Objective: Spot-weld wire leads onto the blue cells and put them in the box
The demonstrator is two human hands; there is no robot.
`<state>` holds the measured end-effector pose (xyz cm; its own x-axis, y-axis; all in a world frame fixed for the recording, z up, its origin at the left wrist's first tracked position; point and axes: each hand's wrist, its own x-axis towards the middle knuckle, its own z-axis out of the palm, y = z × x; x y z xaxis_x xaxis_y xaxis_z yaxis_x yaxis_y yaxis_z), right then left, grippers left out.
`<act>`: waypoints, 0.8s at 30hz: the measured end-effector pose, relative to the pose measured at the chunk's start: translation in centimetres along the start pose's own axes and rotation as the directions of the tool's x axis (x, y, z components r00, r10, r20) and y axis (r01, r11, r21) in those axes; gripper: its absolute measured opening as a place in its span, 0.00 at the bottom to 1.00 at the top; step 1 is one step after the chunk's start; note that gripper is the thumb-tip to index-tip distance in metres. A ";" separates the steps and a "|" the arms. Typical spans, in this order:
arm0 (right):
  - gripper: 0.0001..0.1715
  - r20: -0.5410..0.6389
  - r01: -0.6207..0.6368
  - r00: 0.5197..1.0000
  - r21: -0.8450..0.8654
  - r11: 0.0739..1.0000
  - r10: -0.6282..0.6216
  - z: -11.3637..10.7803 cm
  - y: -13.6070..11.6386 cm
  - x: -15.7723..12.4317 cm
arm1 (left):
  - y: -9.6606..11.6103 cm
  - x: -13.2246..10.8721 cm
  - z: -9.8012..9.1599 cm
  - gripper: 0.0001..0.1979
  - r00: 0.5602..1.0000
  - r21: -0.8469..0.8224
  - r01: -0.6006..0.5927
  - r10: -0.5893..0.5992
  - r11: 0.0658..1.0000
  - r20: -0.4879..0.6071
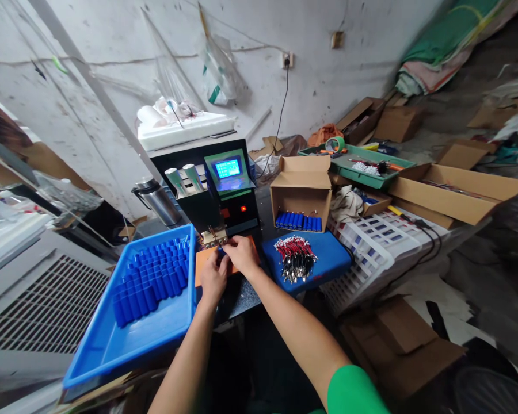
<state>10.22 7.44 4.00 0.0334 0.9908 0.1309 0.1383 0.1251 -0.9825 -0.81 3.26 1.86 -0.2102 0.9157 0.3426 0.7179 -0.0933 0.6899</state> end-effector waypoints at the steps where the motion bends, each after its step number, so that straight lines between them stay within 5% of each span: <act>1: 0.11 0.001 -0.001 1.000 0.000 1.000 0.001 0.0 0.0 0.0 | 0.0 0.0 0.0 0.16 1.000 0.004 0.002 -0.002 1.000 0.002; 14: 0.09 0.044 0.014 0.999 0.007 1.000 -0.014 -0.4 -0.1 -0.2 | 0.2 0.0 -0.1 0.17 1.000 0.042 0.014 -0.014 0.999 0.005; 18: 0.10 0.052 0.044 0.998 -0.109 0.993 -0.039 -1.5 -0.6 -0.6 | 0.6 0.1 -0.4 0.14 0.999 0.063 0.007 -0.010 0.998 0.040; 22: 0.06 -0.024 0.223 0.966 -0.421 0.879 -0.257 -2.8 -1.4 -1.2 | 0.6 0.2 -0.4 0.13 0.999 0.065 0.034 -0.037 0.997 0.038; 24: 0.14 0.017 0.354 0.914 -0.523 0.776 -0.405 -3.3 -1.7 -1.5 | 0.3 0.2 -0.3 0.13 0.999 0.034 0.019 -0.020 0.999 0.046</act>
<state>13.19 5.61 5.89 -0.0420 0.8558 0.5156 0.6366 0.4207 -0.6463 -0.88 3.25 2.33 -0.1943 0.9342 0.2991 0.7363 -0.0626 0.6738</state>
